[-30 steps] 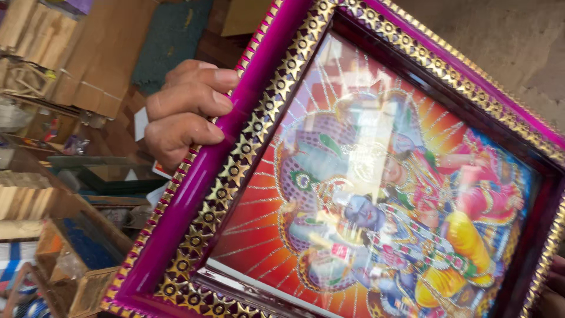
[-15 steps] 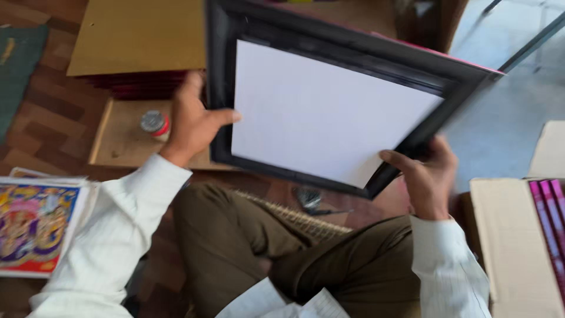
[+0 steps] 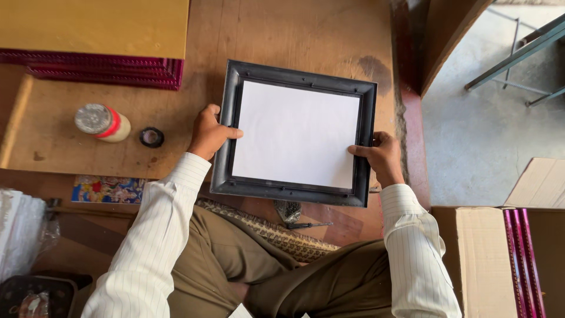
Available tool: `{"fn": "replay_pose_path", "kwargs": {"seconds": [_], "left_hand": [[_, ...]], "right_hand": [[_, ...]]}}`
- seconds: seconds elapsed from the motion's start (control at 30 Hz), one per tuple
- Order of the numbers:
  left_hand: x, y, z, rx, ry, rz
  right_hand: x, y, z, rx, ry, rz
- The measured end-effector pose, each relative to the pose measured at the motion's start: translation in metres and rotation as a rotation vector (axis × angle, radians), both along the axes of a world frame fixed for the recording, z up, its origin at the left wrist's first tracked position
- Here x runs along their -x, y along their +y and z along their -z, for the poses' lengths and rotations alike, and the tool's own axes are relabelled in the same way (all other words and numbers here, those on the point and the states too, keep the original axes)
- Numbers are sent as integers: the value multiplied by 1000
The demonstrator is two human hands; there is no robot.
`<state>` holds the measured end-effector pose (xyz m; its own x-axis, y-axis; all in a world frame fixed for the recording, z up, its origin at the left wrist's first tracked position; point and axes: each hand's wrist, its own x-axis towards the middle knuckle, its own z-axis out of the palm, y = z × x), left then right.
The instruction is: The person wraps a picture frame in gold foil and sets it in a box, then places a white backing sheet into a black frame, fits a hardboard backing over it, and uses pliers to press fasteners into the frame to secure the backing.
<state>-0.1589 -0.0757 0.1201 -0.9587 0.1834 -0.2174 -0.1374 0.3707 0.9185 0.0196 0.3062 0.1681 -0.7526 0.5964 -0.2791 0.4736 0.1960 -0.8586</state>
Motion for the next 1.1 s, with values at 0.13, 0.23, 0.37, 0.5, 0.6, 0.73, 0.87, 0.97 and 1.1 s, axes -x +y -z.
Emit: {"fn": "replay_pose_path", "kwargs": {"seconds": [0.13,0.23,0.37,0.5,0.6,0.73,0.87,0.97,1.1], "left_hand": [[-5,1,-3,177,96,44],[-6,1,-8,223,142,56],[-10,0,-17,216,179,86],[-13,0,-28,182,106,101],[-13,2,-33,195,32,77],[-12,3,-30,135,-2,67],[-8,0,-23,154,65,95],[-7,-1,-21,143,39,97],[-7,-1,-21,156,110,110]], "right_hand": [[-1,-4,1,-168,-84,-15],[1,-6,-1,-133,-99,0],[-2,-8,-5,-132,-97,-2],[-3,-12,-12,-105,-90,-25],[0,-16,-15,-102,-94,-9],[0,-19,-18,-120,-113,-6],[1,-18,-16,-98,-94,7],[1,-17,-14,-81,-85,14],[1,-16,-11,-78,-79,20]]}}
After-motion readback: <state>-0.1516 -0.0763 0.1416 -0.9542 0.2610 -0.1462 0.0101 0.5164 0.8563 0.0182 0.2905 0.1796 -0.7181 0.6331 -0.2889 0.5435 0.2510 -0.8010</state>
